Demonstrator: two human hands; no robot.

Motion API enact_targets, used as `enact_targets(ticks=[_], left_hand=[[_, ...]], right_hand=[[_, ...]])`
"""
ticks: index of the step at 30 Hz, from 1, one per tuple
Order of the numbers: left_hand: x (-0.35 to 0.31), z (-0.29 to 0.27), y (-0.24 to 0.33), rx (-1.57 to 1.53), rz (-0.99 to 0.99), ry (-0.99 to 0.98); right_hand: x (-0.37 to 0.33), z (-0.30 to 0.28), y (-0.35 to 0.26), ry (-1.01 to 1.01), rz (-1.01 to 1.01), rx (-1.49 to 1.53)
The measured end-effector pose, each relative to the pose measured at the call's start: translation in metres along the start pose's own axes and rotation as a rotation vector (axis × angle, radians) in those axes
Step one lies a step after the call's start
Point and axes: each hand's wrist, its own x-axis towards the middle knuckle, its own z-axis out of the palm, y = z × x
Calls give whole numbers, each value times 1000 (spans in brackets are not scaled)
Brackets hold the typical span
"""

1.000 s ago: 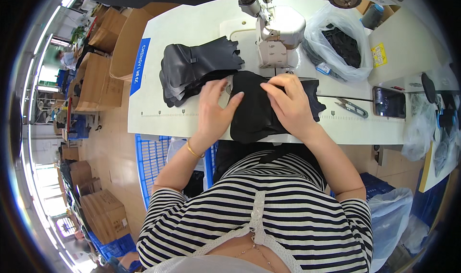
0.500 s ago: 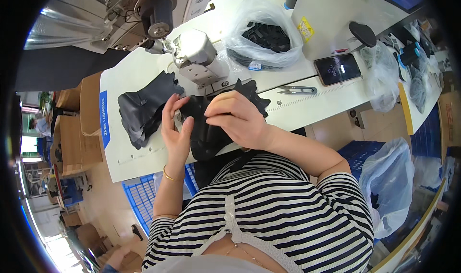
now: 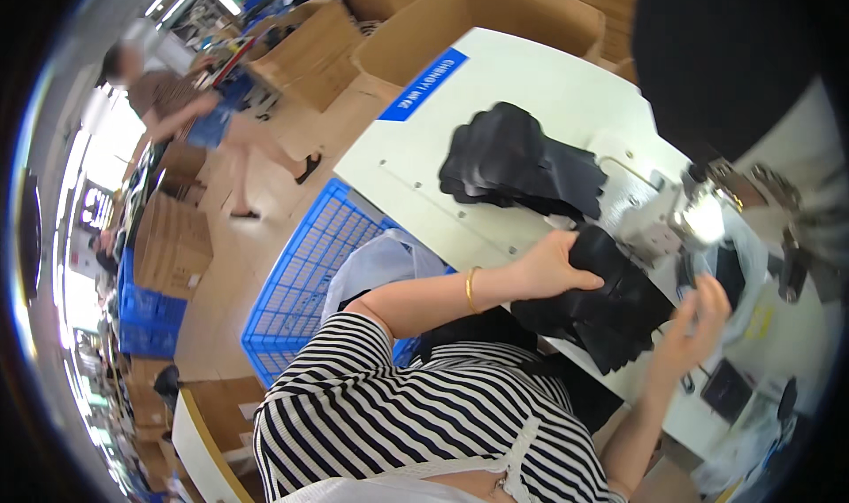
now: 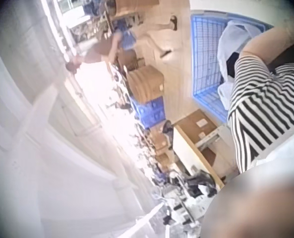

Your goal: Aligning and sewing pieces of black synthetic leather or components for shoe uppers using an industrial sewing machine.

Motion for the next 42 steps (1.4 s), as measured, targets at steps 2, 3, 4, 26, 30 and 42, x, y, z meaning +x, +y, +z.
enact_targets(ticks=[2, 3, 4, 26, 30, 42], left_hand=[[-2, -1, -7, 116, 66, 28], [0, -1, -11, 175, 50, 19], [-2, -3, -13, 235, 29, 23], [4, 2, -24, 252, -140, -62], [13, 0, -36, 90, -309, 5], [5, 15, -14, -153, -119, 47]], right_hand=[[12, -18, 67, -112, 217, -134], [18, -18, 92, -103, 212, -130], [24, -14, 114, -246, 271, -247], [31, -47, 120, -302, 399, -325], [21, -54, 106, -210, 557, 17], [-44, 15, -25, -535, 977, 937]])
